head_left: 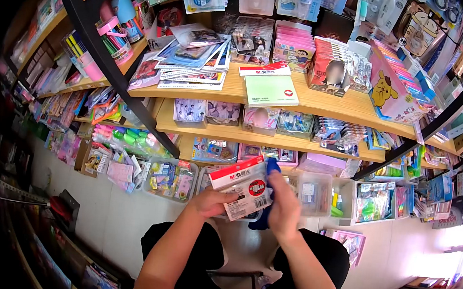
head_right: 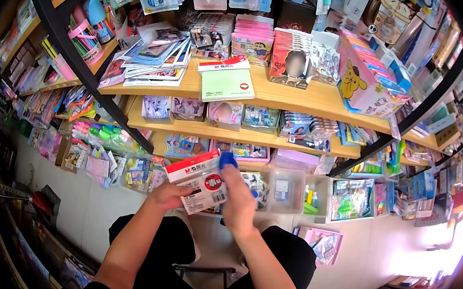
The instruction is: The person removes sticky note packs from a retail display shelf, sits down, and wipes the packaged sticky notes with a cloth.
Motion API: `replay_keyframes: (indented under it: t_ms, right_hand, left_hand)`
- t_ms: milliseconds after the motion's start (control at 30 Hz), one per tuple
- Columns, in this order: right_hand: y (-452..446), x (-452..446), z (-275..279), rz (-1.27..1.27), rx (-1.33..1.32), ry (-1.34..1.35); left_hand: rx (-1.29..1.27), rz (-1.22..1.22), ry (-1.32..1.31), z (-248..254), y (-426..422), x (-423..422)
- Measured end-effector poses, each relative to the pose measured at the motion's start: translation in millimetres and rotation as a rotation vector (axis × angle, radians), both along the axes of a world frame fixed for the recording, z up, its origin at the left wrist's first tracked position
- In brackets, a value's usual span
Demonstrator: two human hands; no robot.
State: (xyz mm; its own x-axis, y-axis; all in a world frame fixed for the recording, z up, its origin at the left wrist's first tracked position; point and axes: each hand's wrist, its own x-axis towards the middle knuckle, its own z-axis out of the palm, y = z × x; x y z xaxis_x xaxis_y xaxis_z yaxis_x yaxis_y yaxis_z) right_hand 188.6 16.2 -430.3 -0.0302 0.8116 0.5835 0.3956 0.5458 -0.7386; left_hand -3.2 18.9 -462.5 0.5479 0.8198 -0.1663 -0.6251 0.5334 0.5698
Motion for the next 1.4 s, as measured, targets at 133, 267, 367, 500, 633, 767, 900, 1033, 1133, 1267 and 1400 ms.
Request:
replay_keyframes:
  t_ms: [133, 267, 367, 500, 633, 767, 900, 1033, 1133, 1267, 1400]
  right_hand:
    - [1, -9, -7, 0.091, 0.064, -0.345]
    - [8, 2, -9, 0.019, -0.199, -0.115]
    - [12, 14, -18, -0.114, -0.422, 0.029]
    - [8, 24, -7, -0.258, -0.331, 0.146]
    - [-5, 1, -4, 0.027, -0.139, 0.164]
    - [-27, -17, -4, 0.195, -0.055, -0.204]
    - [-16, -18, -9, 0.166, 0.001, -0.234]
    - [-3, -13, -18, -0.023, -0.063, -0.156]
    - [4, -1, -30, -0.105, -0.344, -0.004]
    - [17, 13, -58, -0.160, -0.675, 0.693]
    - [17, 18, -47, -0.074, -0.734, 0.917]
  left_hand:
    - [-0.040, 0.014, 0.074, -6, -6, 10]
    - [-0.035, -0.015, 0.082, -5, -8, 11]
    - [-0.044, -0.004, 0.017, -7, -9, 13]
    - [-0.097, 0.031, -0.058, -1, -4, 10]
    - [-0.096, 0.057, -0.018, -6, -3, 16]
    - [-0.068, 0.117, -0.026, -6, -7, 22]
    - [-0.051, 0.140, -0.030, -4, -5, 22]
    - [-0.016, 0.133, 0.000, 0, -6, 25]
    - [-0.050, 0.129, -0.023, 2, -7, 22]
    - [-0.072, 0.153, -0.030, 1, -8, 16]
    - [-0.143, 0.162, -0.067, -3, -6, 13]
